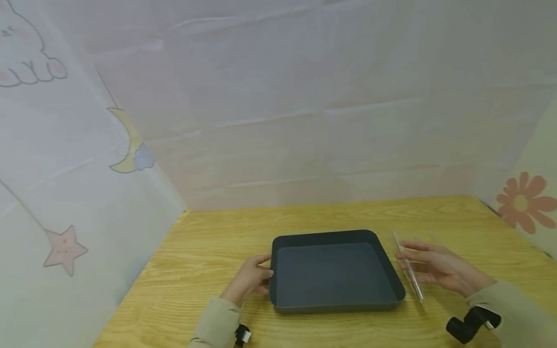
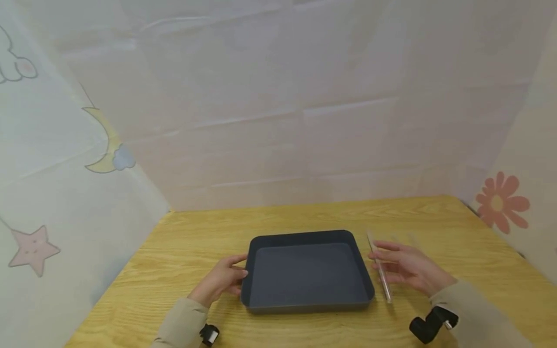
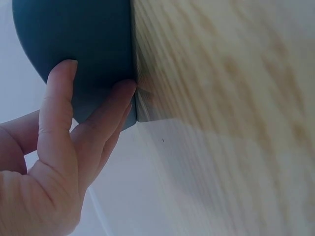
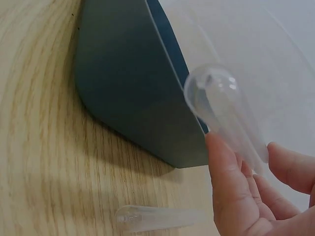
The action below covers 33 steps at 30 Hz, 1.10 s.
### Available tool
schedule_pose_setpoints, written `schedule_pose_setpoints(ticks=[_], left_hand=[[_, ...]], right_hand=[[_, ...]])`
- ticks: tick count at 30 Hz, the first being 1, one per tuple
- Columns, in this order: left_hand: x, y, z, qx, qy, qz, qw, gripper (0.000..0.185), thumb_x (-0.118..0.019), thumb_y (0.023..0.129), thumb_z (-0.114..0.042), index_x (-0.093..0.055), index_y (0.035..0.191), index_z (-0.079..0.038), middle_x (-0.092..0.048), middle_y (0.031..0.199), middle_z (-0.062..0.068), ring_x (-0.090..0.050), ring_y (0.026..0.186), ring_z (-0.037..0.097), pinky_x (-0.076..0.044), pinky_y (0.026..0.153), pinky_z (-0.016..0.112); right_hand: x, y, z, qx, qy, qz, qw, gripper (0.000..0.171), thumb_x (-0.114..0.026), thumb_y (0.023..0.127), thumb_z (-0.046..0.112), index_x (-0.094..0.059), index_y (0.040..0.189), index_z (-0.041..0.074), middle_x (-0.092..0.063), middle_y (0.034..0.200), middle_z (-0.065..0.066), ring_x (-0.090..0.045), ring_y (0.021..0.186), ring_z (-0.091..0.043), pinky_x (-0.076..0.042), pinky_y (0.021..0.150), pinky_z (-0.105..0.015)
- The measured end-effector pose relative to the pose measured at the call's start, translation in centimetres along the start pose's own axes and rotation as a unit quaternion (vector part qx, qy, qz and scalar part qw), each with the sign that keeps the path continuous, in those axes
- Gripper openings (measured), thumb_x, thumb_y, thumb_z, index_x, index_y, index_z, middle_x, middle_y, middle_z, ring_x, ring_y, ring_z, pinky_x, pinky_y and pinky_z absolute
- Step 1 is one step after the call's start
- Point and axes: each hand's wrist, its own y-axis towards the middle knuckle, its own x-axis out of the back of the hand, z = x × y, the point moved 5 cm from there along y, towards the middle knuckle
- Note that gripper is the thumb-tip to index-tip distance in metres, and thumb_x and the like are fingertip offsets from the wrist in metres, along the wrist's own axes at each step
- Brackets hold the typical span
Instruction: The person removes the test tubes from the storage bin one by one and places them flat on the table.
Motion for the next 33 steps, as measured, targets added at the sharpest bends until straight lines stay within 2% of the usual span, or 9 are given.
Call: schedule_pose_setpoints(ticks=[3, 12, 22, 27, 33], left_hand=[[0.0, 0.1, 0.0, 0.003, 0.0, -0.002, 1.0, 0.053, -0.053, 0.095, 0.006, -0.037, 0.146, 0.006, -0.058, 0.121, 0.032, -0.067, 0.092, 0.03, -0.053, 0.049, 0.027], [-0.2, 0.2, -0.1, 0.0, -0.007, -0.001, 1.0, 0.053, -0.053, 0.095, 0.006, -0.037, 0.145, 0.006, -0.062, 0.116, 0.028, -0.068, 0.089, 0.029, -0.053, 0.049, 0.027], [-0.3, 0.0, -0.2, -0.001, -0.01, -0.004, 0.9999, 0.053, -0.052, 0.094, 0.007, -0.037, 0.145, 0.008, -0.064, 0.113, 0.027, -0.069, 0.086, 0.028, -0.052, 0.048, 0.026], [-0.3, 0.0, -0.1, -0.001, -0.012, -0.002, 0.9999, 0.053, -0.052, 0.094, 0.007, -0.037, 0.145, 0.007, -0.062, 0.116, 0.028, -0.068, 0.088, 0.029, -0.054, 0.05, 0.029], [-0.4, 0.1, -0.1, 0.002, -0.009, -0.002, 1.0, 0.053, -0.052, 0.094, 0.007, -0.037, 0.145, 0.007, -0.063, 0.114, 0.027, -0.068, 0.088, 0.029, -0.054, 0.05, 0.028]], right_hand=[[0.2, -0.1, 0.2, 0.005, -0.002, 0.004, 1.0, 0.027, -0.051, 0.102, 0.012, -0.064, 0.104, 0.035, -0.068, 0.107, 0.006, -0.063, 0.098, -0.015, -0.055, 0.081, -0.038], [1.9, -0.9, 0.1, -0.007, -0.04, -0.03, 0.999, 0.027, -0.05, 0.103, 0.012, -0.059, 0.103, 0.038, -0.067, 0.106, 0.009, -0.063, 0.096, -0.012, -0.053, 0.081, -0.038], [3.2, -1.8, 0.3, -0.022, -0.036, -0.042, 0.998, 0.026, -0.05, 0.103, 0.014, -0.061, 0.105, 0.038, -0.065, 0.104, 0.009, -0.063, 0.095, -0.013, -0.053, 0.083, -0.038], [3.4, -2.1, 0.5, -0.014, -0.026, -0.037, 0.999, 0.033, -0.048, 0.103, 0.012, -0.063, 0.1, 0.041, -0.065, 0.103, 0.01, -0.063, 0.095, -0.013, -0.054, 0.083, -0.037], [4.1, -2.4, 0.5, -0.022, -0.037, -0.055, 0.998, 0.033, -0.049, 0.103, 0.014, -0.063, 0.097, 0.043, -0.065, 0.102, 0.012, -0.063, 0.094, -0.011, -0.053, 0.081, -0.036]])
